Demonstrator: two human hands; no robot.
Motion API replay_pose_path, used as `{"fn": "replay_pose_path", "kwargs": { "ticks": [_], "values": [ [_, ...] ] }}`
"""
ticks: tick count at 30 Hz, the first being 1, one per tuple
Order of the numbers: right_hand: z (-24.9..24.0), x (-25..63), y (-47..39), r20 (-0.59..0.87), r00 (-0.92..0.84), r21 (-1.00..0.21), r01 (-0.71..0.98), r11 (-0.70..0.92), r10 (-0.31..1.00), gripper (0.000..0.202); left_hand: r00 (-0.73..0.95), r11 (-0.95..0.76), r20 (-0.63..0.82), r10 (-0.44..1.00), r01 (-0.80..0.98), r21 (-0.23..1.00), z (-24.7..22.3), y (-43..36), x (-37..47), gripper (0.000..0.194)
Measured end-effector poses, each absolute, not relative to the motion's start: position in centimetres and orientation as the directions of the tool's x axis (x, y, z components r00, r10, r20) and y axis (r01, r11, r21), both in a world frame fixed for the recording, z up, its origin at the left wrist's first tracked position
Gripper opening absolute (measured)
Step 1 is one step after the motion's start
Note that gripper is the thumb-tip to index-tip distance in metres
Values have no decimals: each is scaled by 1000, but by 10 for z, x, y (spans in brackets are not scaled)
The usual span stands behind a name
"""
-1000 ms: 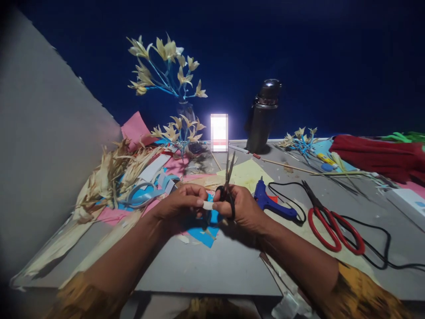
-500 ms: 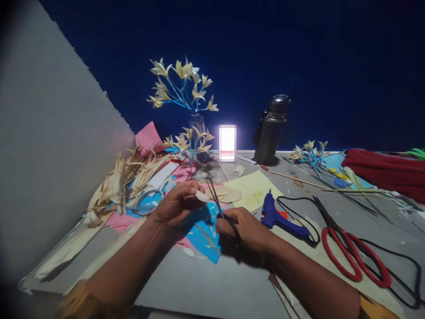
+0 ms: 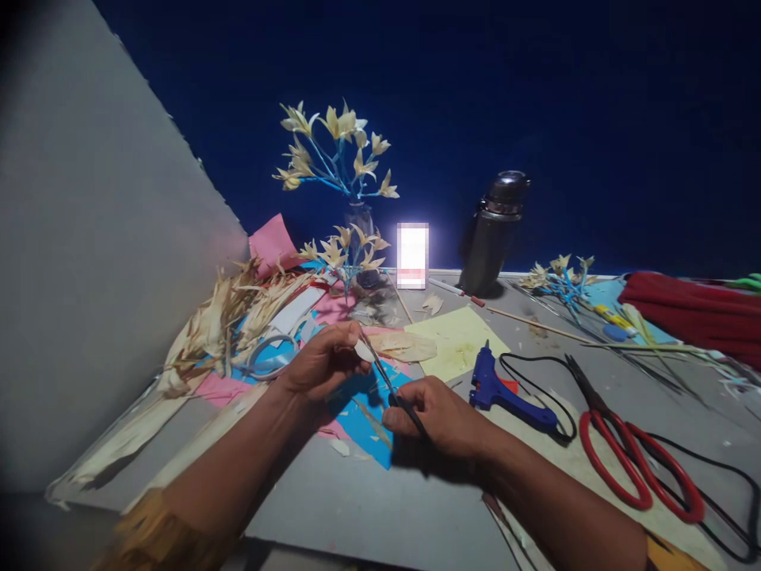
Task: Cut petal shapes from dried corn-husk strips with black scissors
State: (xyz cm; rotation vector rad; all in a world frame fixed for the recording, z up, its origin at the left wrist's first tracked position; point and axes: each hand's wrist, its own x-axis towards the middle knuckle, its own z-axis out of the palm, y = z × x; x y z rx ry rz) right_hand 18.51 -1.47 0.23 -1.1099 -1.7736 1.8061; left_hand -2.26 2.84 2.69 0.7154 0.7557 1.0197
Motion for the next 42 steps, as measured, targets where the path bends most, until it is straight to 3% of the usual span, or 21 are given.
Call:
{"fn": "replay_pose_path", "kwargs": {
  "ticks": [19,29,42],
  "values": [
    [4,178,-23,-378,-531,-925,188,-329,759,36,277,288,-172,945,-458,841,25,28,-22,11],
    [0,177,-24,-360,-554,-925,106,-366,750,41,234,255,-162,959,-449,857,32,25,-18,14],
    [4,181,-20,-341,-536,-937,256,-236,772,37,250,257,-160,955,-428,866,29,28,-21,15]
  ]
}}
